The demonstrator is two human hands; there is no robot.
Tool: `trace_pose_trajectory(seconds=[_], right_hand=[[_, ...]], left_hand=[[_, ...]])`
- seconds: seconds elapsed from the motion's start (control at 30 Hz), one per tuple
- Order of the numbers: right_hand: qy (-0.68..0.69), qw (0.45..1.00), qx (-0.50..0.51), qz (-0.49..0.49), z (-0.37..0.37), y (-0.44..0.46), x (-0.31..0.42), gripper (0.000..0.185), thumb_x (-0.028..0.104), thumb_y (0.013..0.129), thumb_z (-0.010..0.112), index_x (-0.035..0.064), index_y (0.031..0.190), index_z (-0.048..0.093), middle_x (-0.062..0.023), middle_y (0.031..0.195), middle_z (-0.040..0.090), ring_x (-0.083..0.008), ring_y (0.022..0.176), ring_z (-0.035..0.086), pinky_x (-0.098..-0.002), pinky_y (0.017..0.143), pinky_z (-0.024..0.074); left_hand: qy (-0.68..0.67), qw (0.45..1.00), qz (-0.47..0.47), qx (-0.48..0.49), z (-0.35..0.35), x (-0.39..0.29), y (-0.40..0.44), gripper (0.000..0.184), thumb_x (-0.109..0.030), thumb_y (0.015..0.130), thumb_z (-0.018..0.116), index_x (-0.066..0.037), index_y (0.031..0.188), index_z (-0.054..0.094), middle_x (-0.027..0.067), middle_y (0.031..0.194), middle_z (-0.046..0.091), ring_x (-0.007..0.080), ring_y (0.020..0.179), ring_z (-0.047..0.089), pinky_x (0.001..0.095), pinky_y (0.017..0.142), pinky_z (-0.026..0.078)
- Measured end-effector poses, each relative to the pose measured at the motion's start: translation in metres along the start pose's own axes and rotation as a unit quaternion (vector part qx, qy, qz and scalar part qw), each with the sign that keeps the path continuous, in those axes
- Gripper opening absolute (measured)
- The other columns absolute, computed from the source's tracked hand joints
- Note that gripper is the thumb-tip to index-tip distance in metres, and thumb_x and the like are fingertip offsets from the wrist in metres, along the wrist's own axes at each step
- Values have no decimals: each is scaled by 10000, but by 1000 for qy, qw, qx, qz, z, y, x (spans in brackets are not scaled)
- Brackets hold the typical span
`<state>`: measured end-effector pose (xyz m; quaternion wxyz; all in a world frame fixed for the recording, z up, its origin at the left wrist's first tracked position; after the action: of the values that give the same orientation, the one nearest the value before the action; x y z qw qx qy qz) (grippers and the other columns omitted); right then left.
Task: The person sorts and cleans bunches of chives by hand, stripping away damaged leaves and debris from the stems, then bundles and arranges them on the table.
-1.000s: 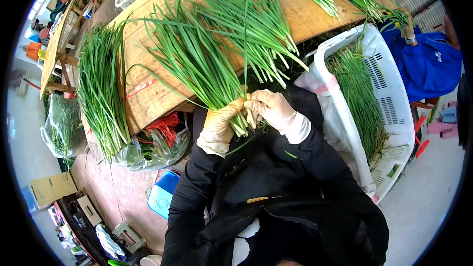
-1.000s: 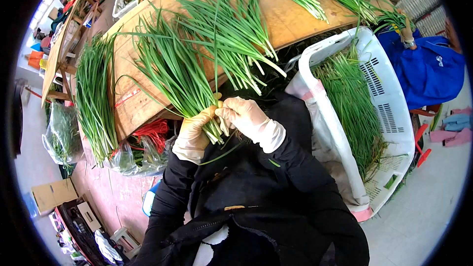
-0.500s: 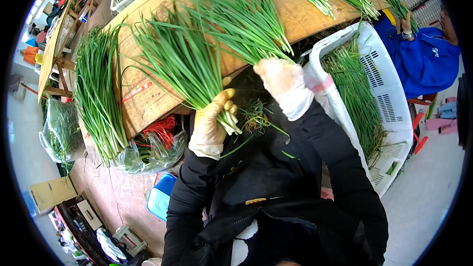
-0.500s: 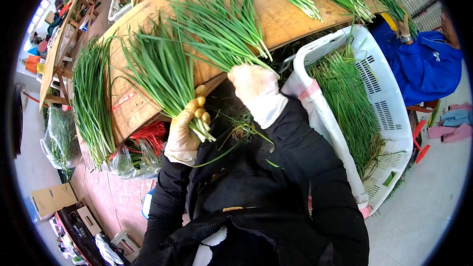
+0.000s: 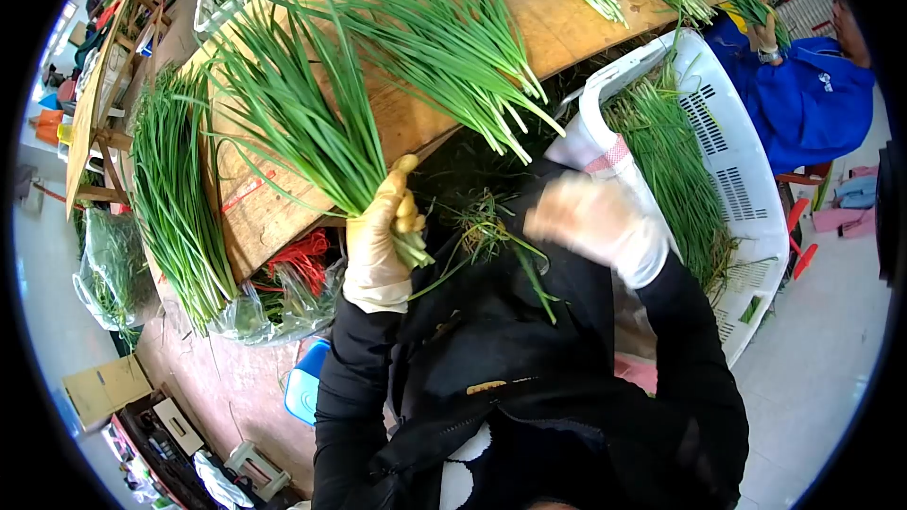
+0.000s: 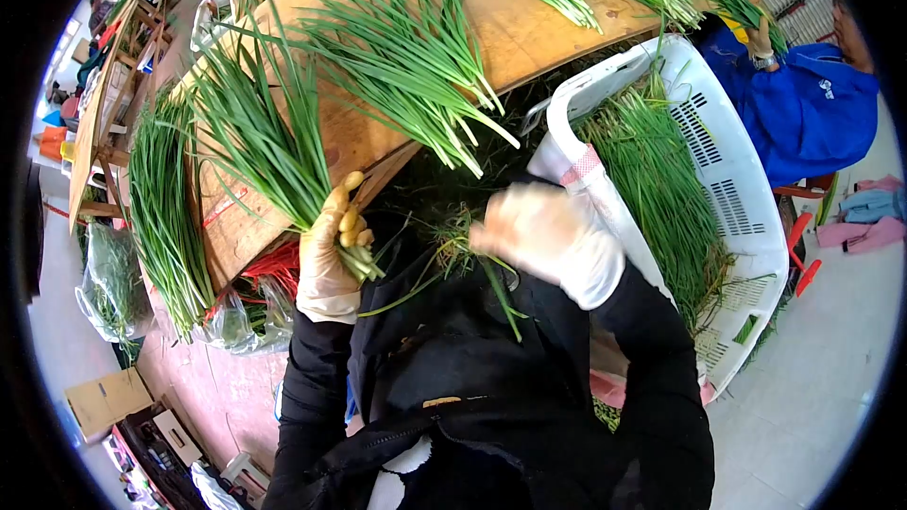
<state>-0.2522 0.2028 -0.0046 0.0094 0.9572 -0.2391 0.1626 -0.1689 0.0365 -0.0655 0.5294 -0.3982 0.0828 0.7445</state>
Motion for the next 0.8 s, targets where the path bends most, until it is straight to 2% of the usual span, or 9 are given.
trace_pose_trajectory(seconds=[0.07, 0.13, 0.2, 0.3, 0.47, 0.6, 0.67, 0.73, 0.8], right_hand=[[-71, 975, -178, 114, -58, 13, -24, 395, 461, 817, 467, 80, 812, 574, -93, 728, 573, -256, 765, 581, -383, 654, 454], [-91, 967, -192, 144, -57, 36, -46, 388, 450, 820, 471, 73, 796, 559, -94, 750, 580, -268, 767, 577, -374, 666, 455], [15, 990, -44, 137, -21, 61, -57, 343, 402, 836, 468, 73, 811, 560, -102, 755, 589, -296, 719, 583, -389, 641, 461], [-49, 950, -299, 73, -61, 41, -16, 317, 387, 833, 479, 87, 761, 547, -83, 622, 563, -288, 592, 574, -388, 506, 456], [-105, 945, -291, -110, -14, 41, 61, 243, 350, 789, 551, 137, 677, 523, 0, 604, 497, -150, 545, 510, -291, 453, 432], [-82, 922, -377, -21, -38, 27, 26, 338, 420, 828, 490, 119, 681, 533, -18, 589, 492, -163, 561, 522, -297, 501, 439], [-63, 946, -304, 97, -46, 41, -17, 522, 538, 825, 403, 48, 772, 575, -120, 679, 568, -268, 633, 576, -360, 547, 451], [-87, 958, -184, 202, -28, 59, -54, 407, 447, 828, 484, 57, 799, 595, -95, 716, 606, -241, 692, 587, -355, 601, 453], [156, 969, -85, 173, 3, 73, -64, 386, 419, 854, 445, 63, 808, 585, -100, 667, 600, -265, 647, 584, -365, 589, 447]], left_hand=[[-69, 997, -13, 15, 11, 15, 8, 325, -119, 797, 602, 45, 1064, 514, 18, 701, 527, 65, 542, 430, 190, 484, 360], [-57, 997, -44, -11, 15, 32, 12, 308, -79, 789, 602, 40, 1061, 517, 103, 902, 603, 88, 626, 508, 202, 528, 434], [-16, 999, -51, 3, 14, 43, 20, 322, -109, 799, 586, -27, 1103, 518, 95, 1120, 550, 82, 675, 543, 193, 557, 482], [-60, 997, -49, -3, 15, 43, 20, 286, -111, 786, 627, -30, 1047, 545, 99, 1037, 596, 82, 669, 546, 193, 545, 462], [-102, 994, 10, 23, 27, 36, 19, 337, -113, 770, 645, -11, 1068, 525, 114, 964, 604, 137, 787, 583, 246, 678, 482], [-14, 1000, 0, -15, 6, 36, 22, 318, -22, 741, 637, 26, 1038, 533, 101, 926, 610, 151, 791, 592, 242, 683, 468], [0, 1000, -11, -28, 8, 37, 21, 308, -1, 736, 619, 27, 1032, 536, 89, 904, 615, 140, 767, 587, 236, 669, 465], [-12, 1000, -24, -15, 7, 43, 25, 306, 2, 736, 614, 27, 1031, 536, 94, 913, 614, 145, 771, 588, 239, 657, 467], [-8, 999, -23, -41, 11, 42, 24, 286, 7, 745, 596, 30, 1024, 536, 105, 911, 614, 157, 758, 589, 261, 660, 479]])
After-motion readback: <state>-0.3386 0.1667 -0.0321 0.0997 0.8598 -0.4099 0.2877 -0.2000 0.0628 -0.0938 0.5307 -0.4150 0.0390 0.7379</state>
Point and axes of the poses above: each hand's wrist, its own y-axis towards the middle knuckle, its own z-axis out of the palm, x = y × z, the point moved 9 cm from there along y, towards the middle knuckle
